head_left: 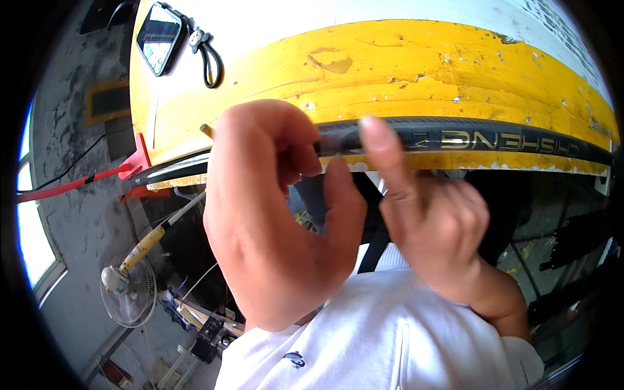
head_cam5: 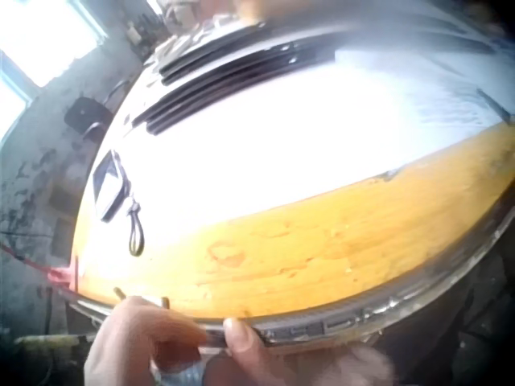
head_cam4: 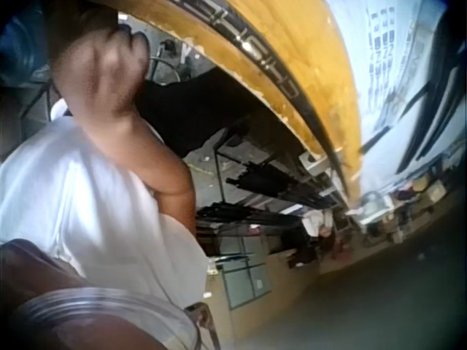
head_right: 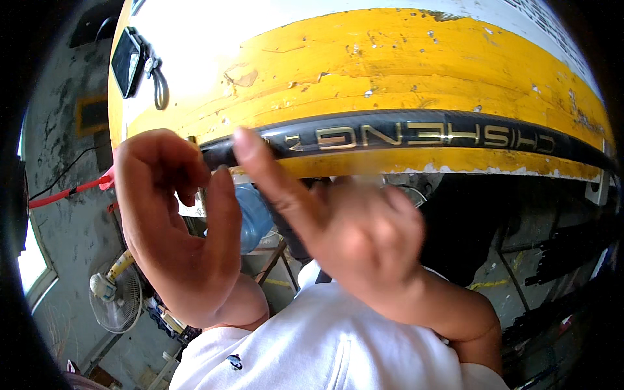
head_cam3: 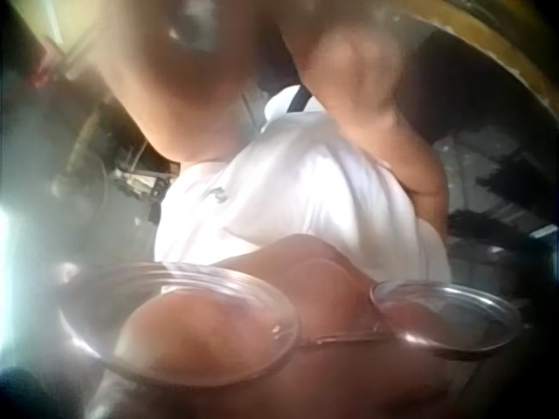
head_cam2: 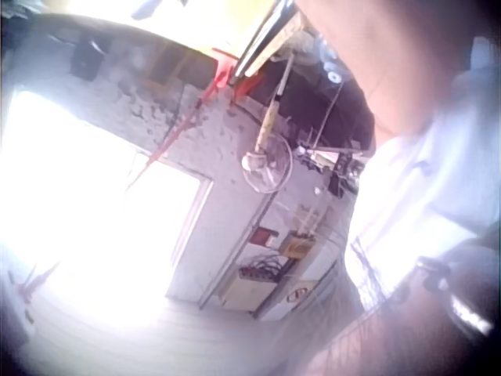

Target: The person applies adhesive labels to a fishing rod section, using a small pair of pliers to adjust the label and smoothing it down onto the rod by hand.

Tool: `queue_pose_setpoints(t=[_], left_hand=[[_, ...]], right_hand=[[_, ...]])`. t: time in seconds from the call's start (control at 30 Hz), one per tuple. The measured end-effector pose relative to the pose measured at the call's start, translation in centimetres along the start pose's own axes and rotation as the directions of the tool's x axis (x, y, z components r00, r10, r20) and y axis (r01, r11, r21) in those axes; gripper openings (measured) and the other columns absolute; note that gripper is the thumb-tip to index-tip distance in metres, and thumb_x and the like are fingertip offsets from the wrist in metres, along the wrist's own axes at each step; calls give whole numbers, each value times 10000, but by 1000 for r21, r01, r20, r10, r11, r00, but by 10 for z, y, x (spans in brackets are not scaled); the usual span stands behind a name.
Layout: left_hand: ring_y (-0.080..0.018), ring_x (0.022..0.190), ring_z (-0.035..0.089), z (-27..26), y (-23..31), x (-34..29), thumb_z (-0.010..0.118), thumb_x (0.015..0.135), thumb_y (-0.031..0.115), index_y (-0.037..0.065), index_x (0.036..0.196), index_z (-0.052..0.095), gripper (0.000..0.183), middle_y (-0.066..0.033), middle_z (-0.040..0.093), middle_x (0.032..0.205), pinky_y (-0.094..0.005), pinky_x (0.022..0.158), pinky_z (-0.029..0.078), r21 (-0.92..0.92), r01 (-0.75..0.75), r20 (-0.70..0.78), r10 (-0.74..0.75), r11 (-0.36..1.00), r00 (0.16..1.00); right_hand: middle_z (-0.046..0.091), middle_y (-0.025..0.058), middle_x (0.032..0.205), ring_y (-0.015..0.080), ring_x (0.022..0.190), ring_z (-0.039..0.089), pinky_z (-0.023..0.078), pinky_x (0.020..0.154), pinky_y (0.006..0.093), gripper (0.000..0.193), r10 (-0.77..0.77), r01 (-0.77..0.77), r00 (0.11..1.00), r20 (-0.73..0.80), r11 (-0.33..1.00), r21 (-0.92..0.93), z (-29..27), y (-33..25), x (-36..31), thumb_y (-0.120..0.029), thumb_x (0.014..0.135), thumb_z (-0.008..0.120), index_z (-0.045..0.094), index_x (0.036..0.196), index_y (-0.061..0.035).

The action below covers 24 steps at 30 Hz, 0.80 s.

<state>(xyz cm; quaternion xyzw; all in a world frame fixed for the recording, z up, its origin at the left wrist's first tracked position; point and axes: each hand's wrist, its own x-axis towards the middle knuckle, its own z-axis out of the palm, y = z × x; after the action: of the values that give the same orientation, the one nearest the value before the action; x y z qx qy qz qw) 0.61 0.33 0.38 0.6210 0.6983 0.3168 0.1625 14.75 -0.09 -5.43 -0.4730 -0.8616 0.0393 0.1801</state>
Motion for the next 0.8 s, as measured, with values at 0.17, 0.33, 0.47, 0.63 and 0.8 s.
queue_pose_setpoints(t=[0.17,0.33,0.47,0.63,0.8], left_hand=[[-74,694,412,-7,-4,-8,541,723,-68,39,1042,491,340,-27,485,840,-209,649,325,-47,41,-11,-41,998,999],[-167,815,450,-9,0,-3,630,640,-25,60,1041,590,412,-62,476,924,-285,737,352,242,-127,81,110,962,991],[-263,974,488,-23,-4,2,760,635,52,86,983,648,368,-84,512,1074,-417,916,348,574,-336,155,304,747,940],[-317,754,596,-46,23,-19,718,748,102,60,948,584,244,-93,612,846,-362,672,457,317,-342,162,305,884,938],[-293,692,641,-66,46,-49,759,758,151,42,1145,589,436,-140,651,831,-355,598,489,93,-127,573,51,987,818]], right_hand=[[491,21,560,132,430,485,409,444,282,718,236,-242,967,-92,968,-69,-18,55,-36,34,762,609,386,1438,-63],[408,8,527,120,454,437,403,486,260,741,289,-311,945,-152,939,-149,-42,88,-40,55,724,637,452,1413,-147],[483,12,561,139,473,469,429,508,289,691,200,-215,973,-116,968,-132,-61,94,-32,19,699,688,541,1341,-191],[420,14,533,119,465,444,378,459,286,526,183,-232,942,-280,961,-154,-88,118,-41,-39,717,760,625,1205,-181],[470,-50,692,22,589,405,346,531,168,509,365,-355,786,-500,927,119,-128,132,-57,97,736,708,667,1183,-143]])
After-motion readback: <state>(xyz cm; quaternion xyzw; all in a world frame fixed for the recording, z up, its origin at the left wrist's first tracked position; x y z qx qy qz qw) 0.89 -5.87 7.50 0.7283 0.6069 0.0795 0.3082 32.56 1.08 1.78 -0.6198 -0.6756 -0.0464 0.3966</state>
